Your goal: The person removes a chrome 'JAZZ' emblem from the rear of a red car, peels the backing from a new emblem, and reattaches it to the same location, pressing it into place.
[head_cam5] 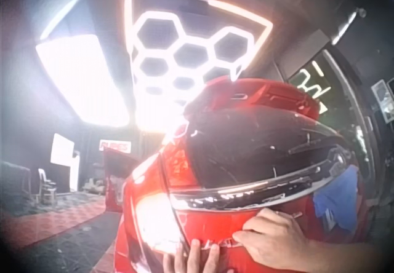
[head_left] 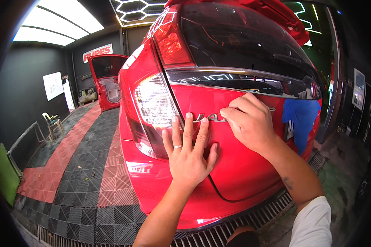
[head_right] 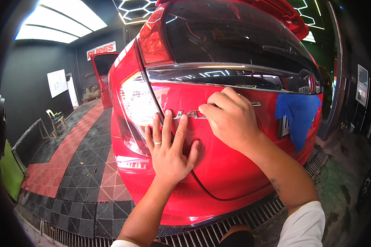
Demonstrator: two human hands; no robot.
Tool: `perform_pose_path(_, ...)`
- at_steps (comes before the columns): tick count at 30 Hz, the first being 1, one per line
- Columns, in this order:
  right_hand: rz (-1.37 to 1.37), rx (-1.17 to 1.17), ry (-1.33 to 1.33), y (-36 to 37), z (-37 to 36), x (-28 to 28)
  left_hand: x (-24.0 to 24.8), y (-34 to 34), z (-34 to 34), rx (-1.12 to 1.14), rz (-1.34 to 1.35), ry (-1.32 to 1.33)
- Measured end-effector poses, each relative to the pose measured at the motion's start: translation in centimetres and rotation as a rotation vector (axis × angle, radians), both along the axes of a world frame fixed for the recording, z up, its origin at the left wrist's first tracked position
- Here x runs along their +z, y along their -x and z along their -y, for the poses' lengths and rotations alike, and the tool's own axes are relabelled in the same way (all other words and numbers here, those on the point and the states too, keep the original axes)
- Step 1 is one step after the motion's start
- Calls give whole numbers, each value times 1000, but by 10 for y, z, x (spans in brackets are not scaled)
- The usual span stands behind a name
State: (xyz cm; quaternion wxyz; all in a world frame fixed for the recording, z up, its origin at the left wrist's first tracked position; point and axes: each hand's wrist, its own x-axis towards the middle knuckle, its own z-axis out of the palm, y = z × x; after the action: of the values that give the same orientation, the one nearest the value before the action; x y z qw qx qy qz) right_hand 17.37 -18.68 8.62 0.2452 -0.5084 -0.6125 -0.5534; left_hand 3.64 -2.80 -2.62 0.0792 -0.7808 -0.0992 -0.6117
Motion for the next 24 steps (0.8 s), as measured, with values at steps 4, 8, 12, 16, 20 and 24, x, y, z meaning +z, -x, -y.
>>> perform_pose_path(4,20,-12,9,0,-2,4,0,0,0,9,-1,-5)
perform_pose_path(8,25,-17,21,1,-3,5,1,0,0,6,1,-4)
perform_pose_path(12,37,-34,41,0,-3,7,0,0,-1,8,5,-9)
perform_pose_path(16,33,-39,48,-1,-2,8,0,0,0,7,5,-8)
perform_pose_path(20,41,-54,50,-2,-3,8,1,0,-1,0,7,-11)
perform_pose_path(24,92,-124,70,2,-1,9,0,0,-1,-2,3,-6)
